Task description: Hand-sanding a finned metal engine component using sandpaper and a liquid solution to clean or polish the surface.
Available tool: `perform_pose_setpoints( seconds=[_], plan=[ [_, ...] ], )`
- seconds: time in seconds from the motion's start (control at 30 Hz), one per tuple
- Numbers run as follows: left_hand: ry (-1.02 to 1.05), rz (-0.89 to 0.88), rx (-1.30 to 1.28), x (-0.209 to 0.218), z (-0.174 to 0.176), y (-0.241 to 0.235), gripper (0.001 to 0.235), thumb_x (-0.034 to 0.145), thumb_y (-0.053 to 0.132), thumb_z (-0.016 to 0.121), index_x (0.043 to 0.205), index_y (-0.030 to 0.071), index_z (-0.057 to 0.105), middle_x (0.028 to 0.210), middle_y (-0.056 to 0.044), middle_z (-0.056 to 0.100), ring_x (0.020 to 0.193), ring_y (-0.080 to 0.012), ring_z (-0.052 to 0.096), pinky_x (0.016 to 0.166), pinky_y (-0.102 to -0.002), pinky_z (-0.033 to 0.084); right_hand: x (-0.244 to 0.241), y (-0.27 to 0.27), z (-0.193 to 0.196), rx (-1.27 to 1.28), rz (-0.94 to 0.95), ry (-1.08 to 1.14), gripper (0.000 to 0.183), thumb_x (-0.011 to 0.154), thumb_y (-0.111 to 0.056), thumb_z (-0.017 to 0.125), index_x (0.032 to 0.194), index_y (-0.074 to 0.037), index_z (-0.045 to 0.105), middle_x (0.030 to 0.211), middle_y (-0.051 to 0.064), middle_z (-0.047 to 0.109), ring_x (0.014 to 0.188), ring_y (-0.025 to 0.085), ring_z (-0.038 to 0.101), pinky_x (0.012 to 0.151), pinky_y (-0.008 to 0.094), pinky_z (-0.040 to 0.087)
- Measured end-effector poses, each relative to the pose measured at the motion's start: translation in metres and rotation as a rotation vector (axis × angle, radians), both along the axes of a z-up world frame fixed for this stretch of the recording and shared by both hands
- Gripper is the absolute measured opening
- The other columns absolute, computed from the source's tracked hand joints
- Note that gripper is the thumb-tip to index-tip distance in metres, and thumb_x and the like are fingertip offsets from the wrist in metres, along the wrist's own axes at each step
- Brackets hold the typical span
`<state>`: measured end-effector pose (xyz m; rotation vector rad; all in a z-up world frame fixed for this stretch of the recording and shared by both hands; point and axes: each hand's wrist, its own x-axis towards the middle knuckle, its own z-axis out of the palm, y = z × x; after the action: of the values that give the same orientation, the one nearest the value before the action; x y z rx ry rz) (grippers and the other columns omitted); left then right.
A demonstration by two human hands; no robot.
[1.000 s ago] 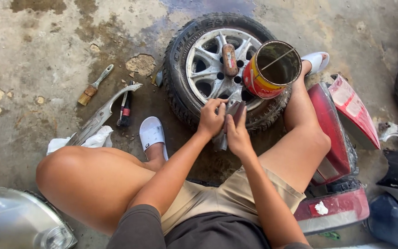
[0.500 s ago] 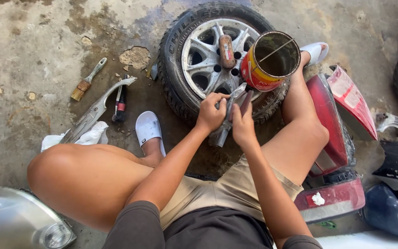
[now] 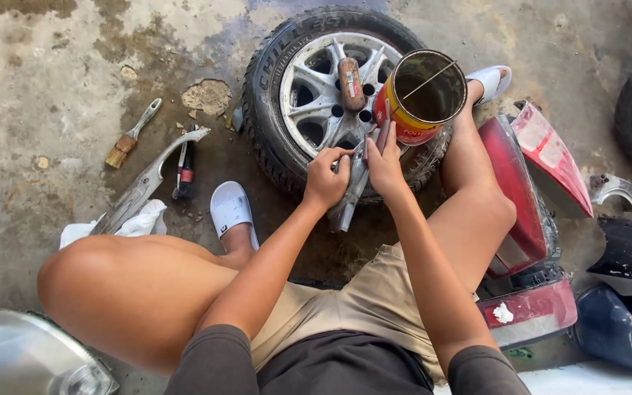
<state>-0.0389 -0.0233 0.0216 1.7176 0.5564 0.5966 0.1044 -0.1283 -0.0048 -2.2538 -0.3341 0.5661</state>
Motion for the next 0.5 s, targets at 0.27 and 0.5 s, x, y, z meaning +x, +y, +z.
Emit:
perform_pose_setpoints(
  seconds=[0.27, 0.5],
  plan=[
    [-0.064, 0.022, 0.039, 0.002, -0.008, -0.002, 0.019, 0.097, 0.022, 0.061, 0.102, 0.017, 0.078, 0.086, -0.006, 0.070, 0.093, -0.0323, 0.073, 0.087, -0.044, 0.058, -0.105, -0.026, 0.069, 0.119, 0.244, -0.396, 0.073, 0.107, -0.022, 0.054, 0.168, -0.024, 0.016, 0.163, 0.039, 0.009, 0.149, 0.061, 0.015, 0.118, 0.069, 0.023],
    [-0.009, -0.022, -0.043, -0.003, 0.012, 0.000, 0.023, 0.100, 0.020, 0.056, 0.107, 0.013, 0.076, 0.093, -0.009, 0.068, 0.099, -0.0342, 0.071, 0.089, -0.050, 0.058, -0.025, -0.008, 0.050, 0.154, 0.196, -0.119, 0.063, 0.113, -0.033, 0.045, 0.167, -0.037, 0.013, 0.166, 0.037, 0.006, 0.152, 0.054, 0.009, 0.125, 0.063, 0.015]
  ],
)
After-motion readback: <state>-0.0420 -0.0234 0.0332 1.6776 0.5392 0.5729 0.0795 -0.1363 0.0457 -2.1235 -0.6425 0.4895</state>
